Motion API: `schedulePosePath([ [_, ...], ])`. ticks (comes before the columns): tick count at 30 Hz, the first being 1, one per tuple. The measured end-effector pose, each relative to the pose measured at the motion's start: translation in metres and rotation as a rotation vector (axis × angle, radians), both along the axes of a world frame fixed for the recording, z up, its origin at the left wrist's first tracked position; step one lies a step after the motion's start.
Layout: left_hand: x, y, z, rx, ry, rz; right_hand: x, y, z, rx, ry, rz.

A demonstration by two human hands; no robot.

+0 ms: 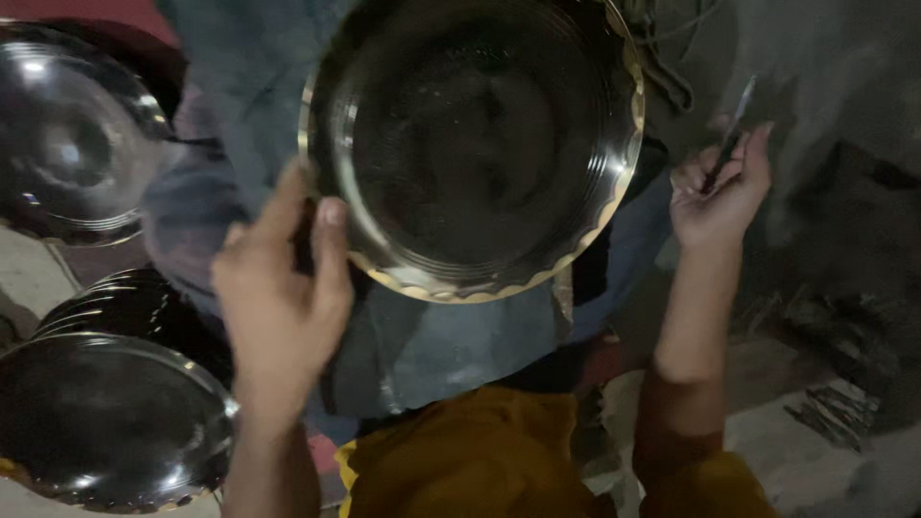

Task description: The person sits on the floor holding a brass plate on their lap and trims its scalloped edge with shears, cutting along the rim. They rotate the plate as they cut, set finished plates onto a stack beside them, and pick up the next plate to continue trimming.

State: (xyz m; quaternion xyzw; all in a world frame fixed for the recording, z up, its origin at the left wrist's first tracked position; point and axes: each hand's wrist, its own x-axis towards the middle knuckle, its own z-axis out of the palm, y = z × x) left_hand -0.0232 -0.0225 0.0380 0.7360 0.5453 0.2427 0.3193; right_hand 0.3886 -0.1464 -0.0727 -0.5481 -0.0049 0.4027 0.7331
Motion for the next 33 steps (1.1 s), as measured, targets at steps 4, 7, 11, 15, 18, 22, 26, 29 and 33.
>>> schedulePosePath([
  [4, 0.011, 0.005, -0.002, -0.104, -0.085, 0.029, 0.018, -0.012, -0.02, 0.162, 0.144, -0.006],
  [7, 0.015, 0.006, 0.0, -0.069, -0.086, 0.028, 0.029, -0.015, -0.031, 0.197, 0.096, 0.077],
  [11, 0.015, 0.008, -0.002, 0.017, -0.114, -0.003, 0.035, -0.017, -0.04, 0.172, 0.054, 0.101],
  [15, 0.01, 0.007, -0.003, -0.005, -0.163, 0.006, 0.032, -0.019, -0.042, 0.161, 0.052, 0.11],
  [18, 0.005, 0.006, 0.001, -0.029, -0.133, 0.058, 0.027, -0.017, -0.038, 0.179, 0.042, 0.112],
  [22, -0.001, 0.011, 0.005, 0.103, -0.161, -0.045, 0.019, -0.01, -0.03, 0.095, -0.007, 0.053],
  [26, -0.009, 0.025, -0.004, 0.195, -0.229, -0.116, 0.008, -0.003, -0.024, 0.254, -0.085, 0.23],
  [29, -0.017, 0.034, -0.02, 0.147, -0.319, -0.087, -0.002, -0.002, -0.024, 0.2, -0.084, 0.111],
  [33, -0.024, 0.033, -0.039, 0.169, -0.403, -0.113, -0.008, -0.002, -0.021, 0.1, -0.121, 0.057],
])
